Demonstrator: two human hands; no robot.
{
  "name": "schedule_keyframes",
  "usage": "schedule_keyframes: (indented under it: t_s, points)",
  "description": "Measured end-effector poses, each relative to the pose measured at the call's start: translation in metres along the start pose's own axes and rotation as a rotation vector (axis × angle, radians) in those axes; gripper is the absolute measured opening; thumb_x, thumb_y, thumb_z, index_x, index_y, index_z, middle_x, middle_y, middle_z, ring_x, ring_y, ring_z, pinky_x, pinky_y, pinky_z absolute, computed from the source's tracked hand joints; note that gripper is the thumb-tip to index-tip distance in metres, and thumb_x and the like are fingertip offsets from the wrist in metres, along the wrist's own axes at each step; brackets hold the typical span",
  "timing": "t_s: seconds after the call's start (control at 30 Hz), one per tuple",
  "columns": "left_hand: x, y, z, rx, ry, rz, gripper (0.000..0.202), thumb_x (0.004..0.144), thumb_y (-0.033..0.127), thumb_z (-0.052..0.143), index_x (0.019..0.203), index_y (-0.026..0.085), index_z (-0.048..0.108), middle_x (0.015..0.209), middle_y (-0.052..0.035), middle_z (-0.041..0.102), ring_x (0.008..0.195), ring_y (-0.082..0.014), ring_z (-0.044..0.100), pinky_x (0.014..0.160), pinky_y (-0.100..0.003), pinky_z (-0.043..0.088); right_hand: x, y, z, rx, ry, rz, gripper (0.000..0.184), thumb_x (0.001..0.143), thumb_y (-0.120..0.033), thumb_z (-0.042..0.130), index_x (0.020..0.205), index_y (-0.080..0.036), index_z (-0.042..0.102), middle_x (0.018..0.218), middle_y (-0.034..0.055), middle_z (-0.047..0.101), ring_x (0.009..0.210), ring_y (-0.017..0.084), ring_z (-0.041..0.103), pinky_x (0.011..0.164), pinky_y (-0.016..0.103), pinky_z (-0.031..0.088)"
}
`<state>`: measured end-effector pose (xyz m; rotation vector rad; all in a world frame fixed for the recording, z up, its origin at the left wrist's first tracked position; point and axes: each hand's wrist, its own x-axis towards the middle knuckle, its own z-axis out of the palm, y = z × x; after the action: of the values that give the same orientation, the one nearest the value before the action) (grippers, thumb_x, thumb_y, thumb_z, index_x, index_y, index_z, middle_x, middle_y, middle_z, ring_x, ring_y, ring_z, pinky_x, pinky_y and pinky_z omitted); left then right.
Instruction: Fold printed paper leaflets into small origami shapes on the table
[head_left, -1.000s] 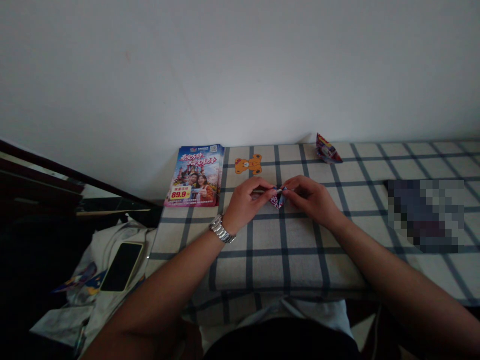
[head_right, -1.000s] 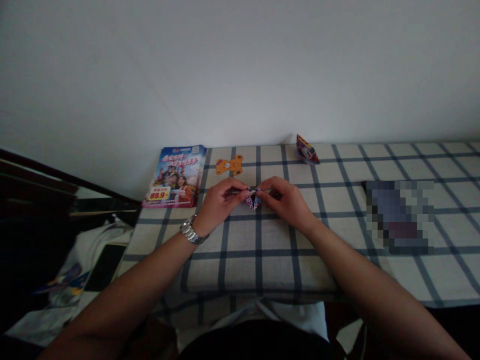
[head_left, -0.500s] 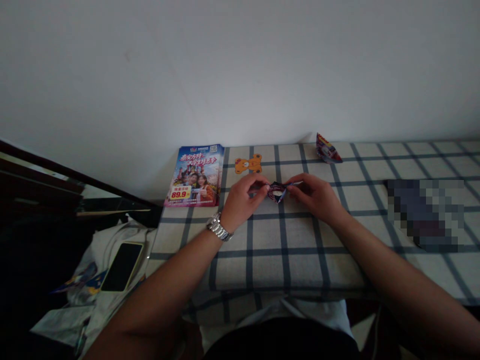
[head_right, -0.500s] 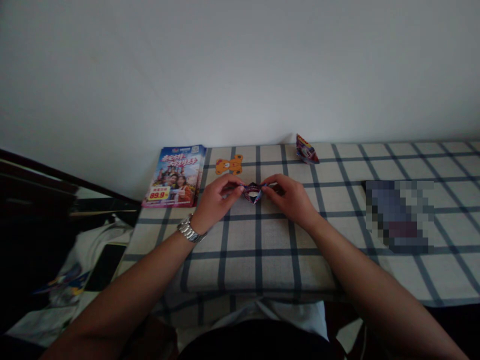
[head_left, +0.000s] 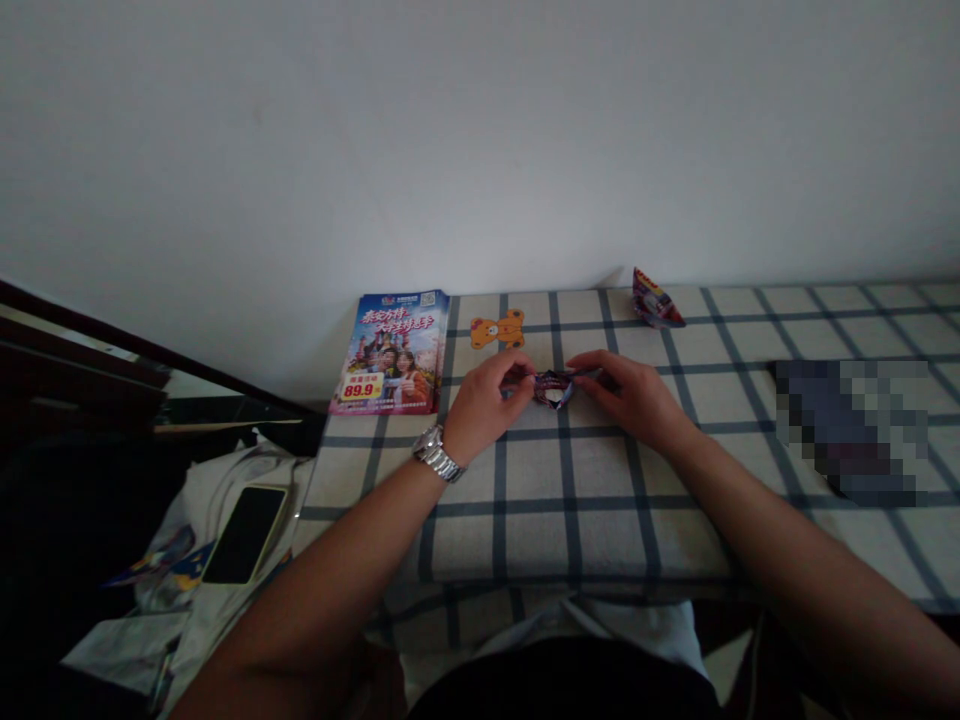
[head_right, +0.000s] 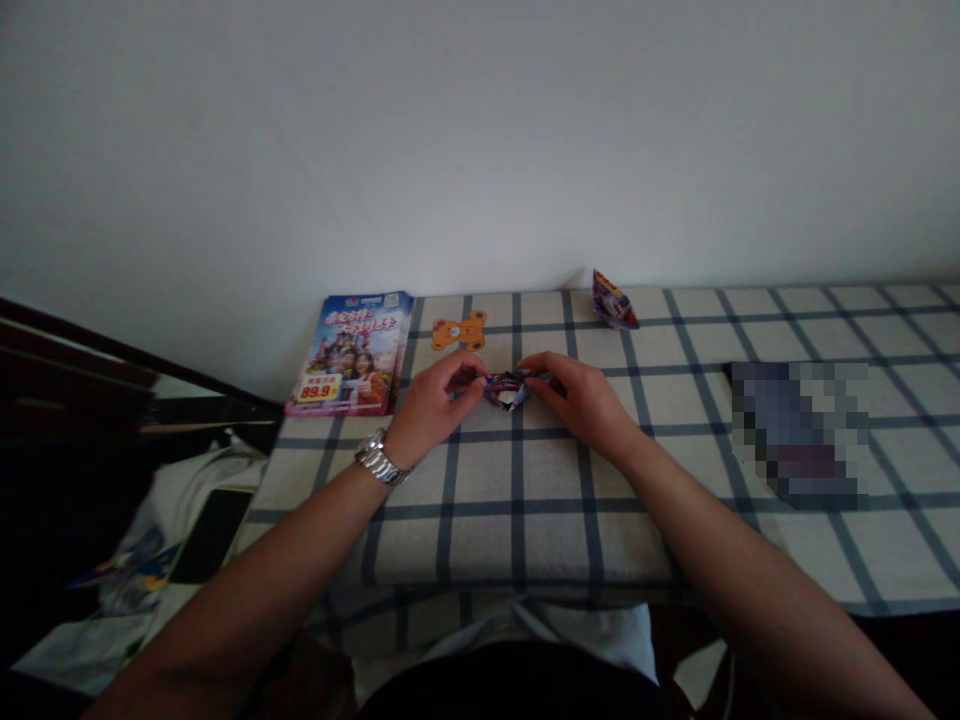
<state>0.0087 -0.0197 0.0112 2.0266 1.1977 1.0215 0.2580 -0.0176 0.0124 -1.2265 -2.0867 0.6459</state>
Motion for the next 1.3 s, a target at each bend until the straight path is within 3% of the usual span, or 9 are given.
schedule_keyframes:
  t_s: [0.1, 0.2, 0.33, 0.57, 0.8, 1.0, 1.13, 1.3]
  points:
    - [0.0, 0.0, -0.001, 0.056, -0.016, 0.052, 0.016, 0.097, 0.013, 0.057, 0.105, 0.021, 0.069, 0.106, -0.0037, 0.073, 0.097, -0.0173, 0.07, 0.089, -0.031, 0.057, 0.001, 0.0, -0.002, -0.027, -0.047, -0.104, 0.026, 0.104, -0.026, 0.052, 0.121, -0.026, 0.071, 0.111, 0.0074, 0.075, 0.097, 0.024, 0.071, 0.086, 0.036, 0.055]
    - [0.001, 0.001, -0.002, 0.121, -0.034, 0.099, 0.018, 0.098, 0.012, 0.057, 0.102, 0.021, 0.072, 0.105, -0.0045, 0.071, 0.099, -0.0188, 0.068, 0.091, -0.034, 0.055, 0.002, 0.001, -0.004, -0.035, -0.068, -0.139, 0.025, 0.103, -0.025, 0.052, 0.117, -0.026, 0.072, 0.109, 0.0081, 0.073, 0.099, 0.024, 0.07, 0.085, 0.036, 0.055]
    - [0.0, 0.003, -0.003, 0.145, -0.061, 0.109, 0.019, 0.097, 0.011, 0.057, 0.102, 0.021, 0.073, 0.104, -0.0041, 0.07, 0.098, -0.0186, 0.067, 0.092, -0.035, 0.055, 0.001, 0.001, -0.005, -0.053, -0.065, -0.117, 0.02, 0.1, -0.027, 0.059, 0.114, -0.026, 0.073, 0.105, 0.0075, 0.073, 0.086, 0.023, 0.069, 0.074, 0.034, 0.053]
    - [0.0, 0.002, -0.004, 0.168, -0.057, 0.102, 0.017, 0.093, 0.009, 0.059, 0.099, 0.02, 0.07, 0.103, -0.004, 0.07, 0.099, -0.0198, 0.067, 0.092, -0.036, 0.053, 0.0, -0.001, -0.01, -0.051, -0.073, -0.113, 0.017, 0.1, -0.031, 0.061, 0.109, -0.025, 0.074, 0.103, 0.0075, 0.074, 0.085, 0.022, 0.068, 0.073, 0.034, 0.053]
    - [0.0, 0.001, -0.004, 0.205, -0.071, 0.095, 0.007, 0.099, 0.022, 0.06, 0.1, 0.02, 0.067, 0.104, -0.005, 0.069, 0.098, -0.0207, 0.066, 0.09, -0.036, 0.053, 0.0, 0.004, -0.012, -0.056, -0.086, -0.105, 0.02, 0.095, -0.035, 0.069, 0.11, -0.024, 0.074, 0.097, 0.006, 0.074, 0.075, 0.02, 0.066, 0.068, 0.032, 0.051]
    - [0.001, 0.002, -0.005, 0.207, -0.069, 0.106, 0.015, 0.102, 0.034, 0.062, 0.097, 0.02, 0.066, 0.101, -0.0049, 0.069, 0.096, -0.0197, 0.066, 0.086, -0.035, 0.053, 0.0, 0.01, -0.011, -0.041, -0.08, -0.049, 0.016, 0.097, -0.037, 0.068, 0.106, -0.024, 0.073, 0.094, 0.0044, 0.076, 0.075, 0.019, 0.068, 0.07, 0.032, 0.053]
    - [0.001, 0.002, -0.006, 0.205, -0.102, 0.112, 0.032, 0.089, 0.045, 0.079, 0.103, 0.02, 0.065, 0.104, -0.0052, 0.069, 0.096, -0.0215, 0.067, 0.086, -0.036, 0.054, -0.001, 0.012, -0.01, -0.006, -0.047, 0.015, 0.015, 0.096, -0.036, 0.069, 0.106, -0.025, 0.073, 0.091, 0.0029, 0.077, 0.073, 0.019, 0.069, 0.069, 0.032, 0.054]
    - [0.0, -0.001, -0.005, 0.217, -0.124, 0.12, 0.032, 0.087, 0.035, 0.083, 0.107, 0.02, 0.062, 0.11, -0.0047, 0.071, 0.101, -0.0218, 0.068, 0.089, -0.035, 0.053, -0.001, 0.014, -0.01, 0.058, -0.026, 0.035, 0.019, 0.096, -0.039, 0.069, 0.108, -0.025, 0.072, 0.098, 0.0036, 0.079, 0.08, 0.021, 0.074, 0.072, 0.033, 0.058]
